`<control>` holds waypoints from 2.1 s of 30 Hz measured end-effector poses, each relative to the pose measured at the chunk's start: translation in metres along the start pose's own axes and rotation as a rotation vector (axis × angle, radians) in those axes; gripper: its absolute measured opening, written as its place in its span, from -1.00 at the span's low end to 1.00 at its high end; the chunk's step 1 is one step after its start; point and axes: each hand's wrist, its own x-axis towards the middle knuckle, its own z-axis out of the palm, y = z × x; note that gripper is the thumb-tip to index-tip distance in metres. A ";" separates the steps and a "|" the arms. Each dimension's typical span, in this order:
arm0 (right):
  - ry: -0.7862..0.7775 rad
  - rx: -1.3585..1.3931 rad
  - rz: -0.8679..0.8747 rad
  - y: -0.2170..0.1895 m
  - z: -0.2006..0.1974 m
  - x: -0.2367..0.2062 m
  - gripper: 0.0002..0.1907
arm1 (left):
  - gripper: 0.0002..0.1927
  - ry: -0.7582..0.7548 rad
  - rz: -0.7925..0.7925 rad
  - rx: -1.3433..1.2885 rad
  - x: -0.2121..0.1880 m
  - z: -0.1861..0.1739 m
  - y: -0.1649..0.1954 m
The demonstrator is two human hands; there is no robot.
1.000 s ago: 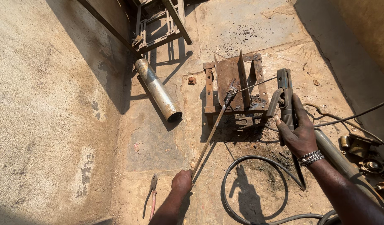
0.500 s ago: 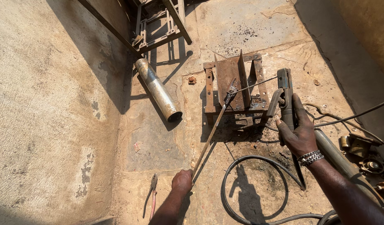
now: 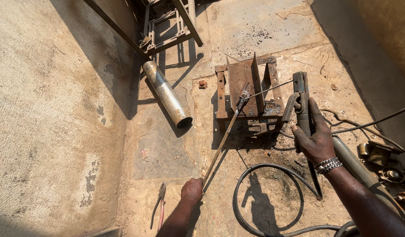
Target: The person arc welds a metal workpiece resting on a metal fixture on the ground, holding a welding electrode holder in one hand and a long rod in the other. They strike welding arcs producing sparks, reposition the rod and workpiece between welds, and tap or scrape the weld area with the rod.
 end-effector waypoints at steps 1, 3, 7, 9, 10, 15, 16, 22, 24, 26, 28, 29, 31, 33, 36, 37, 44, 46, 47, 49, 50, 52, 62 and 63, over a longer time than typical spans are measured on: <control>0.017 -0.011 -0.045 0.001 0.000 -0.001 -0.04 | -0.57 0.001 -0.005 -0.005 -0.001 0.000 0.000; 0.055 -0.036 -0.134 0.001 -0.001 -0.002 -0.04 | -0.58 0.004 -0.010 -0.012 -0.002 0.000 0.001; 0.054 -0.035 -0.158 0.000 -0.003 -0.003 -0.04 | -0.57 0.005 -0.002 -0.009 -0.004 -0.001 0.004; 0.058 -0.047 -0.137 -0.001 -0.004 -0.004 -0.04 | -0.58 0.009 -0.004 -0.012 -0.005 -0.003 0.006; 0.045 -0.046 -0.097 -0.001 -0.004 -0.004 -0.04 | -0.57 -0.008 -0.016 -0.011 -0.005 -0.004 0.006; 0.035 -0.017 -0.103 -0.002 -0.004 -0.003 -0.05 | -0.57 -0.029 -0.049 -0.032 -0.008 -0.008 0.007; 0.038 -0.022 -0.108 -0.002 -0.004 -0.003 -0.05 | -0.57 -0.027 -0.046 -0.034 -0.008 -0.008 0.007; 0.031 -0.017 -0.092 -0.003 -0.001 -0.005 -0.06 | -0.57 -0.019 -0.026 -0.021 -0.006 -0.004 0.001; 0.042 -0.025 -0.138 -0.004 -0.001 -0.005 -0.05 | -0.56 -0.013 -0.013 -0.012 -0.004 -0.001 0.000; 0.033 -0.038 -0.102 -0.005 -0.001 -0.005 -0.05 | -0.57 -0.007 -0.013 -0.014 -0.002 0.002 -0.001; 0.028 -0.041 -0.080 -0.005 -0.001 -0.005 -0.05 | -0.57 -0.003 -0.016 -0.017 0.000 0.004 -0.003; 0.028 -0.038 -0.075 -0.004 -0.001 -0.004 -0.05 | -0.57 -0.002 -0.020 -0.019 0.001 0.005 -0.003; 0.028 -0.041 -0.075 -0.002 0.001 -0.004 -0.05 | -0.58 -0.001 -0.023 -0.028 0.002 0.007 -0.005; 0.029 -0.052 -0.089 0.000 0.003 -0.005 -0.05 | -0.58 0.004 -0.024 -0.041 0.003 0.008 -0.006; 0.081 -0.080 -0.244 0.002 0.004 -0.005 -0.05 | -0.57 0.019 0.002 -0.025 0.003 0.008 -0.007; 0.063 -0.072 -0.198 0.002 0.004 -0.005 -0.05 | -0.57 0.013 0.000 -0.026 0.003 0.008 -0.007; 0.013 -0.018 -0.022 -0.004 0.002 -0.004 -0.06 | -0.56 -0.026 -0.025 -0.014 0.000 0.000 -0.001; 0.023 -0.017 -0.050 -0.005 0.001 -0.003 -0.06 | -0.55 -0.031 -0.028 -0.005 0.000 -0.002 0.000; 0.048 -0.018 -0.124 -0.005 0.001 -0.003 -0.06 | -0.55 -0.036 -0.032 0.002 0.000 -0.002 0.001; 0.052 -0.018 -0.146 -0.004 0.002 -0.003 -0.06 | -0.54 -0.042 -0.034 0.005 0.000 -0.003 0.001; 0.036 -0.014 -0.094 -0.004 0.002 -0.003 -0.06 | -0.54 -0.040 -0.032 0.004 0.001 -0.003 0.001; 0.036 -0.021 -0.109 -0.003 0.002 -0.003 -0.06 | -0.54 -0.038 -0.032 0.003 0.001 -0.002 0.001; 0.048 -0.014 -0.165 -0.005 0.004 -0.003 -0.05 | -0.57 -0.041 -0.031 -0.005 0.003 -0.001 -0.002; 0.053 -0.022 -0.188 -0.005 0.004 -0.003 -0.05 | -0.57 -0.041 -0.032 -0.009 0.003 -0.001 -0.002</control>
